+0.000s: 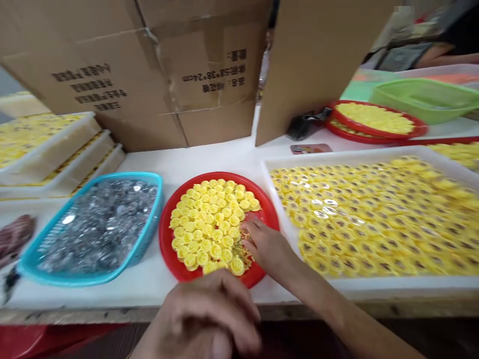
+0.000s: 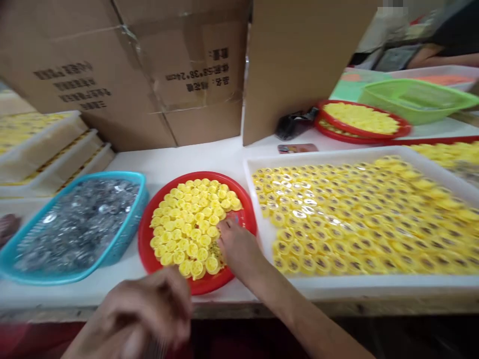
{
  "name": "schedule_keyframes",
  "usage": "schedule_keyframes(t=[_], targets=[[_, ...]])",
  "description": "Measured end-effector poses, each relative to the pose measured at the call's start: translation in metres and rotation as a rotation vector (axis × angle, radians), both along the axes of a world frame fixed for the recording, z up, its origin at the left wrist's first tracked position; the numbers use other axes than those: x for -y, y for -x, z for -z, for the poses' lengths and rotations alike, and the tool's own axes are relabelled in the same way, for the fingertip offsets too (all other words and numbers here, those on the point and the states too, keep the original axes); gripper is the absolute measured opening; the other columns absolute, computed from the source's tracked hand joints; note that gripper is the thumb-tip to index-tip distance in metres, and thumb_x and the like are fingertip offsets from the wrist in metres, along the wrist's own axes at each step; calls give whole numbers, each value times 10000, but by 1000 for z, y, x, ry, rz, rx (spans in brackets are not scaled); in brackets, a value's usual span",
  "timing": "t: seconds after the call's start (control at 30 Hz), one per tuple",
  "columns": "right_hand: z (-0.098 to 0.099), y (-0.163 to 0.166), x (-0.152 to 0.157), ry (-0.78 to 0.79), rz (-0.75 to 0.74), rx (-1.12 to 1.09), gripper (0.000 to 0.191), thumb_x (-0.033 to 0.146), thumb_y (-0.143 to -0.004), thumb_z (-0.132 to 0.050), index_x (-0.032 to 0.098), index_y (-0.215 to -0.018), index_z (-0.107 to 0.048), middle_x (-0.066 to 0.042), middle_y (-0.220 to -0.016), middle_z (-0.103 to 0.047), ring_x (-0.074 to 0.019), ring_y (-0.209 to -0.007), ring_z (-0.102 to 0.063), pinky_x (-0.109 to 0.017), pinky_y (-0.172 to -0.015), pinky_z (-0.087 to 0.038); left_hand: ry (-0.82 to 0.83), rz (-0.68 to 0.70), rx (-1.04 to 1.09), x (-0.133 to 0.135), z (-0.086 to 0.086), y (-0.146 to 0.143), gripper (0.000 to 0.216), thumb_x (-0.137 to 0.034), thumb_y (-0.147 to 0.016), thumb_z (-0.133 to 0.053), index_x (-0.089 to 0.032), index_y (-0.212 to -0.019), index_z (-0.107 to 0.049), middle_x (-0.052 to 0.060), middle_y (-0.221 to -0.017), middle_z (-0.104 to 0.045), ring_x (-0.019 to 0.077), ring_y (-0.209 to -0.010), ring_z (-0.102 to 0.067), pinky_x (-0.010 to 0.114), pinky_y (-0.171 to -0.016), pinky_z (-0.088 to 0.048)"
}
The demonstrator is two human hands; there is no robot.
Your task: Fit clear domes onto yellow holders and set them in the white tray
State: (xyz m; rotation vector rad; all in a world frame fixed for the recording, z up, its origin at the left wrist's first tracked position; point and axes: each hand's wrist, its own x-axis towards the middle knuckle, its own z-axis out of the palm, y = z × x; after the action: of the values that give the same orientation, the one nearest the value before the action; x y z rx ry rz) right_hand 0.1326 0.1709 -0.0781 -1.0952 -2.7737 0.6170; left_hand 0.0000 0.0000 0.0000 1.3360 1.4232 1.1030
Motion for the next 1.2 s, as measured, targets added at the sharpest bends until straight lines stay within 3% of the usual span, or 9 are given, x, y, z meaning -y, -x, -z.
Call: schedule_keyframes(t=[0.07, 0.17, 0.23, 0.3, 0.43, 0.6, 0.87, 1.07, 1.2], targets=[[17, 14, 7, -36, 22, 59, 296, 109, -836, -519, 141, -1122, -589, -127, -1134, -630, -255, -1001, -639, -353, -816, -521, 0, -157, -137, -12, 3, 22, 235, -392, -881, -538, -256, -826, -722, 56, -830, -680, 165, -775, -641, 291, -694, -525], [45, 22, 5, -161, -6, -5, 288, 117, -861, -456, 150, -1109, -598, -131, -1150, -622, -251, -1000, -643, -353, -819, -529, -80, -478, -546, -19, 16, 85, 175, -266, -858, -547, -212, -863, -713, 51, -899, -701, 174, -882, -640, 290, -806, -506], [61, 22, 0, -233, -53, -87, 274, 163, -872, -448, 159, -1098, -601, -124, -1121, -630, -244, -967, -655, -343, -800, -538, 115, -654, -841, -16, 25, 139, 247, -228, -874, -480, -198, -950, -713, 56, -989, -705, 163, -906, -644, 257, -799, -501], [72, 18, -5, -267, -78, -130, 288, 199, -876, -438, 155, -1115, -593, -126, -1103, -636, -244, -930, -667, -343, -757, -550, 358, -728, -1049, -12, 33, 188, 302, -203, -871, -448, -188, -1031, -704, 71, -1031, -704, 178, -923, -652, 275, -835, -490], [81, 12, -8, -250, -48, -110, 311, 200, -879, -411, 131, -1129, -585, -142, -1109, -637, -257, -921, -672, -366, -738, -555, 537, -683, -1138, -12, 53, 240, 297, -192, -793, -528, -178, -1013, -727, 118, -990, -716, 258, -931, -665, 329, -812, -491], [67, 19, -2, -147, 21, -37, 299, 134, -878, -417, 137, -1128, -581, -133, -1120, -639, -249, -1005, -639, -370, -846, -517, 624, -519, -1181, -18, 76, 245, 256, -245, -745, -605, -224, -964, -736, 94, -972, -734, 256, -950, -667, 288, -803, -473], [45, 17, 8, -50, 127, -5, 153, 111, -868, -501, 180, -977, -583, -78, -1036, -631, -198, -964, -614, -292, -825, -476, 615, -387, -1185, -7, 78, 247, 389, -341, -871, -408, -112, -935, -715, 158, -939, -723, 281, -902, -661, 283, -710, -430], [49, 11, 10, -28, 176, 3, 75, 129, -866, -524, 177, -899, -571, -84, -1006, -627, -209, -929, -609, -301, -771, -466, 683, -551, -1293, 3, 73, 236, 523, -567, -846, -395, -167, -958, -711, 129, -923, -722, 305, -837, -642, 283, -595, -360], [48, 7, 13, 31, 212, -124, 67, 118, -856, -514, 172, -838, -550, -80, -945, -639, -181, -839, -610, -280, -731, -455, 678, -481, -1267, 1, 75, 232, 454, -447, -883, -368, -151, -845, -711, 132, -832, -719, 278, -798, -644, 270, -589, -360]])
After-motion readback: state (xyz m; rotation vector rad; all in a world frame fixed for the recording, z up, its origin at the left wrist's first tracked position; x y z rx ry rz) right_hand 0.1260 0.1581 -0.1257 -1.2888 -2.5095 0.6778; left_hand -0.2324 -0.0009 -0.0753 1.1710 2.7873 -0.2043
